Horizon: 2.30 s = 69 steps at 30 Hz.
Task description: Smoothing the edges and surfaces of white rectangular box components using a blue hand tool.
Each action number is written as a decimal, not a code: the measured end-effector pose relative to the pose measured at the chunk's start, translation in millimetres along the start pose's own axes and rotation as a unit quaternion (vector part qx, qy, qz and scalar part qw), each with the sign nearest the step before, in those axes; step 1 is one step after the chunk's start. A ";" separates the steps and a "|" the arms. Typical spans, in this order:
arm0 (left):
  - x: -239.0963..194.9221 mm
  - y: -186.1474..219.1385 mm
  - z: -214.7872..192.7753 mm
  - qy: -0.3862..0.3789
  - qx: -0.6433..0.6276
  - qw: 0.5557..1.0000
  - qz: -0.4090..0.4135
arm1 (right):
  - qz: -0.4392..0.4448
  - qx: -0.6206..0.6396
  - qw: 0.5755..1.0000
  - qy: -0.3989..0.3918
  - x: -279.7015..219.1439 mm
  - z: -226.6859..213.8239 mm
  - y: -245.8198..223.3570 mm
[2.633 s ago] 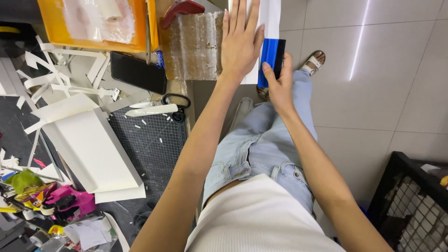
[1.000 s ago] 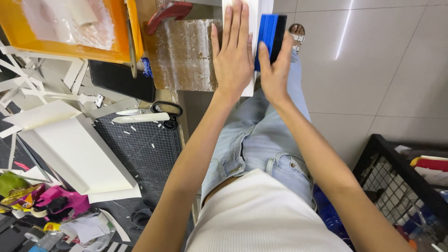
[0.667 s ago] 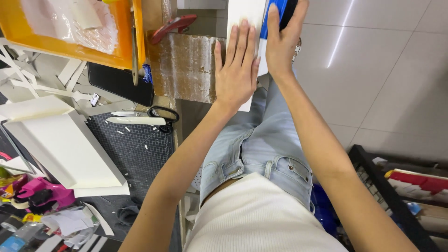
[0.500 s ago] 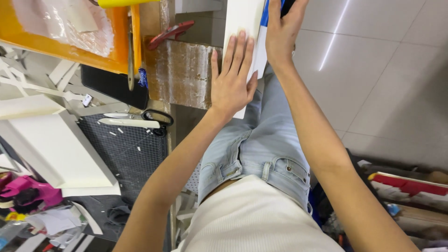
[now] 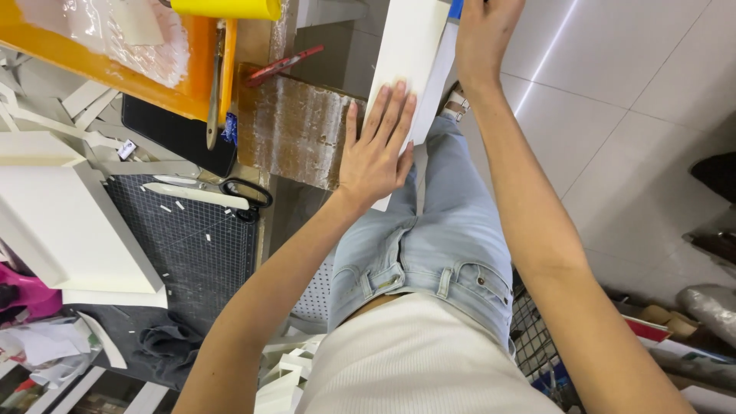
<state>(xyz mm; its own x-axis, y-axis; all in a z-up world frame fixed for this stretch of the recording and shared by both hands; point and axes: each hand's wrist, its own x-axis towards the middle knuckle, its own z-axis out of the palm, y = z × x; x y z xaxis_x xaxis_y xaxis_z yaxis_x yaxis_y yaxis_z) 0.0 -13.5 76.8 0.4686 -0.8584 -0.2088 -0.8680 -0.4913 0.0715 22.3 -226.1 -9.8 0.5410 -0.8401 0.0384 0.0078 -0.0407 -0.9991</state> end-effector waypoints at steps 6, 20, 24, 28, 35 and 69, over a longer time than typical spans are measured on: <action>-0.7 -1.1 17.1 0.088 -0.038 0.995 0.013 | 0.116 0.069 0.991 0.026 10.6 -20.1 -6.4; -40.9 13.6 5.0 -0.028 0.054 0.998 -0.022 | 0.070 -0.199 0.964 -0.160 -89.3 -79.6 -73.8; -66.8 19.6 9.2 -0.028 0.045 0.998 -0.035 | -0.023 -0.307 0.934 -0.180 -130.9 -88.8 -88.2; -76.7 21.5 13.4 -0.025 0.050 0.997 -0.043 | -0.194 -0.444 0.837 -0.254 -164.0 -79.3 -90.1; -78.3 19.4 24.3 0.006 0.036 0.998 -0.045 | -0.447 -0.540 0.708 -0.085 -97.8 -56.0 -54.0; -10.4 15.7 33.2 0.050 -0.133 0.989 -0.047 | 0.392 0.193 0.899 0.015 -108.3 -48.0 -38.5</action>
<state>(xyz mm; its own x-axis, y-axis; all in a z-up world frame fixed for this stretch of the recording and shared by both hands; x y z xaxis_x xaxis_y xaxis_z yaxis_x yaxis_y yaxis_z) -23.9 -7.3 47.7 0.5711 -0.8104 -0.1303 -0.7516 -0.5802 0.3138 -76.9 -159.5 25.2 0.4846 -0.5433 -0.6855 -0.0726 0.7560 -0.6505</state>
